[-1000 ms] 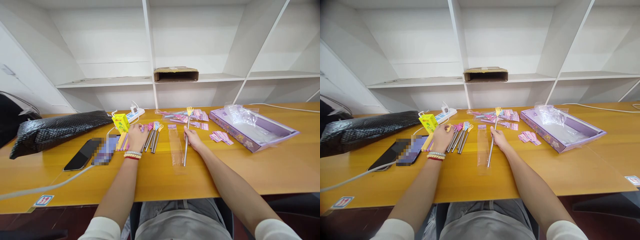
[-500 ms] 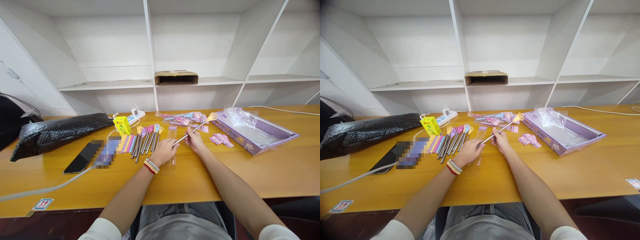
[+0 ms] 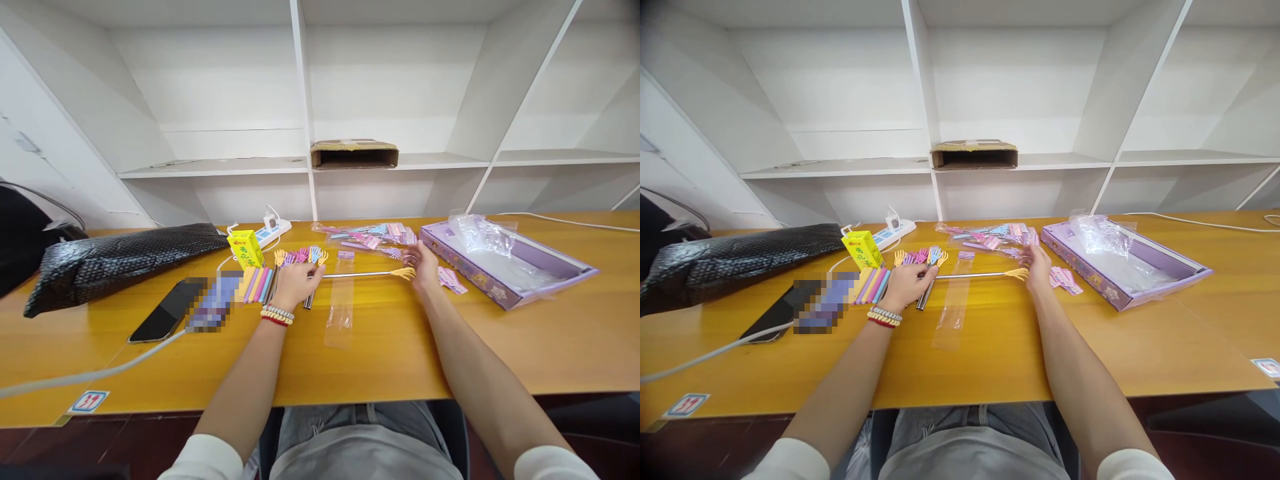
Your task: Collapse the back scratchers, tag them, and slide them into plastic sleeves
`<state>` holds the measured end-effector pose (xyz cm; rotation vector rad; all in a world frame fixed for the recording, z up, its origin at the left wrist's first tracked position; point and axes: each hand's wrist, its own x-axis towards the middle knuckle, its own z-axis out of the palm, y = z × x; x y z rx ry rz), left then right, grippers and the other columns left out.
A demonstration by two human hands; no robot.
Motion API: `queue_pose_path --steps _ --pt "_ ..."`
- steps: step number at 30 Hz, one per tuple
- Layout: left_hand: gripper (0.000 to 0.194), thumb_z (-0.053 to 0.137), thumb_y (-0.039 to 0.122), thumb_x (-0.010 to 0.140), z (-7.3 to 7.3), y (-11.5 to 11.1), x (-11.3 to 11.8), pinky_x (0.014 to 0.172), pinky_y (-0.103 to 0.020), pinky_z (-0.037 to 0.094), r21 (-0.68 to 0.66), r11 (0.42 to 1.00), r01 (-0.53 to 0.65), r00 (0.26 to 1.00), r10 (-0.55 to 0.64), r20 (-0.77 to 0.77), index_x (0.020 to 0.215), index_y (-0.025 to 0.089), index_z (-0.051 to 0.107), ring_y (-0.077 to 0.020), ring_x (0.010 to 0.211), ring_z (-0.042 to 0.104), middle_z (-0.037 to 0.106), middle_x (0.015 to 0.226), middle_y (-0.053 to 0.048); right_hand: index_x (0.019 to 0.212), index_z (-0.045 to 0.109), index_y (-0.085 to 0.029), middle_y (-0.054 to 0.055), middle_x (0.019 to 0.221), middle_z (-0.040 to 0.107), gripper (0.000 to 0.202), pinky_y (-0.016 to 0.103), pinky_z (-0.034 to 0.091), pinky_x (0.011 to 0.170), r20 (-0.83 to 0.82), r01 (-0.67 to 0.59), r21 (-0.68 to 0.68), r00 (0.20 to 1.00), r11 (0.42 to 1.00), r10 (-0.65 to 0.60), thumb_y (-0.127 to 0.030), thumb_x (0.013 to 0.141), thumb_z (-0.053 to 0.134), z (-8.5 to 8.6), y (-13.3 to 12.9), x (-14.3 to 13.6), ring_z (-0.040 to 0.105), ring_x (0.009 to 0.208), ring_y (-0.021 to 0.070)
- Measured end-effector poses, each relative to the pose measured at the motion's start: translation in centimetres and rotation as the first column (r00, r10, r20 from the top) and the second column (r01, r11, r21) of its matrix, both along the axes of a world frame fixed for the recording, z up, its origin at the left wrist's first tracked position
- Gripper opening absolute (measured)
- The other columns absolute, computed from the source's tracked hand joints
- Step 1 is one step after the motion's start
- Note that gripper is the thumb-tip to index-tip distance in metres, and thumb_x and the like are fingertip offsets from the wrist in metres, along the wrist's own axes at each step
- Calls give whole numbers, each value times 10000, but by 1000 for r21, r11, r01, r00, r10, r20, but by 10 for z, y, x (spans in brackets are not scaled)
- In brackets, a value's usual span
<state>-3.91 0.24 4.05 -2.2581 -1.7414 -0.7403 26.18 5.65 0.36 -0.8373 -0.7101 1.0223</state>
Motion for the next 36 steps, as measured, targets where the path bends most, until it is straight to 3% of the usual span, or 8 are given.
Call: queue_pose_path --steps 3,7,10,12,16,20,27,36 --pt "490 306 500 859 2 1 -1 586 -271 340 -32 994 -104 992 102 -78 667 202 645 -188 679 593 637 642 -57 671 577 -156 20 564 580 354 230 402 458 136 -161 -4 978 987 160 -509 679 597 3 -5 -5 500 463 100" --pt "617 190 559 862 6 -2 4 619 -295 375 -172 970 -173 976 145 -165 700 194 660 -220 709 606 645 684 -92 731 604 -179 43 655 606 440 256 453 548 127 -325 -45 936 945 328 -600 712 482 12 -15 -12 572 604 147" --pt "702 157 631 828 8 -10 17 638 -307 396 -320 936 -145 973 76 -220 689 163 662 -231 705 611 645 700 -119 845 609 -197 69 811 632 507 277 473 604 137 -450 -35 882 892 450 -646 724 408 19 -26 -30 595 803 197" --pt "723 182 683 791 8 -17 28 644 -308 404 -350 933 -77 968 -15 -251 703 151 665 -239 708 613 643 704 -131 920 604 -205 82 921 632 540 299 480 665 138 -551 -9 825 834 547 -660 727 388 21 -35 -47 578 912 217" --pt "773 206 765 717 4 -23 38 630 -307 412 -347 936 -59 960 -42 -276 723 145 667 -255 704 615 634 699 -144 978 601 -200 95 998 624 533 328 473 733 114 -666 73 745 742 657 -635 756 387 22 -46 -71 558 975 228" --pt "739 224 765 714 1 -21 39 610 -307 412 -346 938 -32 962 -65 -265 739 163 653 -257 703 613 635 704 -126 929 615 -188 98 954 635 525 323 477 712 74 -645 92 764 759 641 -633 755 396 24 -46 -68 579 916 221" --pt "537 266 618 825 -1 -23 46 658 -284 395 -286 955 80 968 -143 -205 892 214 613 -217 762 612 651 771 -78 775 599 -189 69 730 625 470 297 470 593 -2 -464 17 886 886 464 -626 722 435 21 -35 -57 585 684 188" --pt "466 284 543 860 -1 -22 44 661 -274 385 -324 940 106 963 -178 -201 861 221 621 -203 790 612 664 810 -69 723 591 -194 49 633 593 461 277 438 534 7 -419 -26 908 908 419 -618 739 411 9 -28 -57 537 559 153"
